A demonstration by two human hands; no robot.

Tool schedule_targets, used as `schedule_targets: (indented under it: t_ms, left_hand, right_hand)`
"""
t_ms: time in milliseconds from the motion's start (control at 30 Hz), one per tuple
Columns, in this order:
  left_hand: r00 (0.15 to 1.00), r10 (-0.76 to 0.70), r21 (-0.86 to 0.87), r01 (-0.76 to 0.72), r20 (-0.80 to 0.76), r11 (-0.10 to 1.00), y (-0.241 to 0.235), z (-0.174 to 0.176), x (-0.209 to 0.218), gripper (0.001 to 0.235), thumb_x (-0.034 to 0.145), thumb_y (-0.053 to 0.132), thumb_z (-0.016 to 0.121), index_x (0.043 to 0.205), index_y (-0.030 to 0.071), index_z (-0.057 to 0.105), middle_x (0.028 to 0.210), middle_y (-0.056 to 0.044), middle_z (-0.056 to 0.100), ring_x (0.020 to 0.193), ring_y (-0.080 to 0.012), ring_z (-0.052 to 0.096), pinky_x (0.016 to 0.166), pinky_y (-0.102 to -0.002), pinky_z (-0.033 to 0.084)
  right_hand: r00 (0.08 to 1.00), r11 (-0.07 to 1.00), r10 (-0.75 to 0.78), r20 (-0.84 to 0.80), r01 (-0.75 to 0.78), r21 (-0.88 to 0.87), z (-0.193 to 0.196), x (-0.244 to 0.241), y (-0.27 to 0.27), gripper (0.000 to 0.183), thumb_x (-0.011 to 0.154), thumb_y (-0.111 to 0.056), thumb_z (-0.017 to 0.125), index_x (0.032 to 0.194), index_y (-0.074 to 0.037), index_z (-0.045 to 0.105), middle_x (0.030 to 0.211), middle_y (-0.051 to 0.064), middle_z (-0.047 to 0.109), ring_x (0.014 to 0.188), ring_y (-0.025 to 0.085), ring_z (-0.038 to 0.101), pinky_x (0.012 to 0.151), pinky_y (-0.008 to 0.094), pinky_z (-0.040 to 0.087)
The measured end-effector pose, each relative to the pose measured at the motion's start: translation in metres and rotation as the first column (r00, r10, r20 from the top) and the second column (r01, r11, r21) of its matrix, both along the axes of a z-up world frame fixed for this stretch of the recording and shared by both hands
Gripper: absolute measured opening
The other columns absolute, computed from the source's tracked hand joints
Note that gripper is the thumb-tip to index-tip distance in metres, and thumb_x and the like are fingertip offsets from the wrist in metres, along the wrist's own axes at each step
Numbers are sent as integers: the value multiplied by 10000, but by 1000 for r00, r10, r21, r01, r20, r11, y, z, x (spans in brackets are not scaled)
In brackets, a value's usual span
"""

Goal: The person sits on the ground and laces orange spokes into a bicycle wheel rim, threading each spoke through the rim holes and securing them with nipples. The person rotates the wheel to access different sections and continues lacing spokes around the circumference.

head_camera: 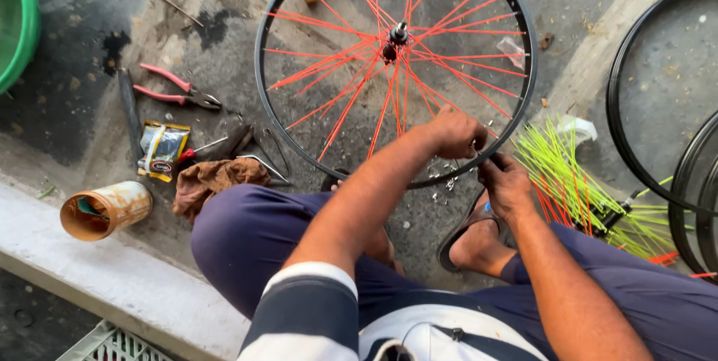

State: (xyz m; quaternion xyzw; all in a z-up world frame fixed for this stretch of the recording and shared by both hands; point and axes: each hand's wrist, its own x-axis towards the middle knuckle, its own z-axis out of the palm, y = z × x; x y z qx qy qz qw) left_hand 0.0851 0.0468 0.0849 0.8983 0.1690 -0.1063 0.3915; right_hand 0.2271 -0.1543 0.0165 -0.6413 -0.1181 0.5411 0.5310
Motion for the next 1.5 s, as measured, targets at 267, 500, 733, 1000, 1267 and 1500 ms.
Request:
schedule_targets:
  t_ms: [267, 500, 733, 1000, 1267, 1500]
  left_hand:
    - [998, 23, -6, -23, 55, 1000, -4, -23, 6, 211, 812, 363, 726, 1005, 285, 760, 985, 8, 773, 989, -212, 708, 953, -509, 355]
    - [998, 4, 89, -9, 59, 996, -11, -17, 4, 257, 868, 432, 616, 1004, 268, 760, 1033, -12, 760, 1109, -247, 617, 943, -530, 320]
    - [1000, 5, 147, -3, -13, 989, -16, -16, 4, 292, 880, 471, 594, 989, 271, 777, 1049, 4, 756, 1151, -235, 585, 966, -516, 303]
    - [999, -1, 117, 7, -53, 993, -15, -23, 9, 312, 863, 513, 591, 984, 283, 762, 1003, 4, 750, 1116, -234, 544, 926, -516, 288]
    - [997, 38, 127, -29, -63, 991, -18, -14, 7, 324, 873, 505, 571, 978, 278, 776, 1024, -1, 758, 1155, -230, 532, 983, -518, 265]
    - [996, 41, 73, -36, -73, 997, -21, -11, 5, 357, 839, 526, 576, 953, 258, 783, 1028, 10, 749, 1142, -219, 532, 978, -489, 269]
  right_hand:
    - [1000, 999, 28, -8, -28, -24, 10, -3, 6, 193, 960, -76, 652, 1133, 6, 682, 840, 28, 656, 690, 118, 579, 638, 250, 498]
    - [999, 1000, 17, -50, -17, -14, 4, 0, 0, 180, 974, -81, 679, 1136, -3, 673, 852, 23, 650, 708, 114, 586, 654, 251, 504]
    - [999, 999, 20, -41, -22, -50, -2, 2, 0, 154, 971, -76, 675, 1107, -3, 668, 858, 25, 663, 731, 116, 614, 670, 261, 526]
    - [997, 1000, 7, -71, -9, -27, -6, 3, 0, 143, 979, -81, 679, 1096, 1, 670, 862, 28, 662, 742, 117, 616, 674, 261, 530]
    - [999, 999, 17, -49, -19, -36, -4, 2, 0, 181, 971, -93, 690, 1121, 5, 672, 889, 19, 670, 755, 115, 625, 679, 269, 532]
    - [998, 997, -8, -62, 3, -73, -1, 1, -4, 204, 953, -101, 700, 1135, -10, 686, 905, 13, 684, 764, 110, 625, 685, 267, 528]
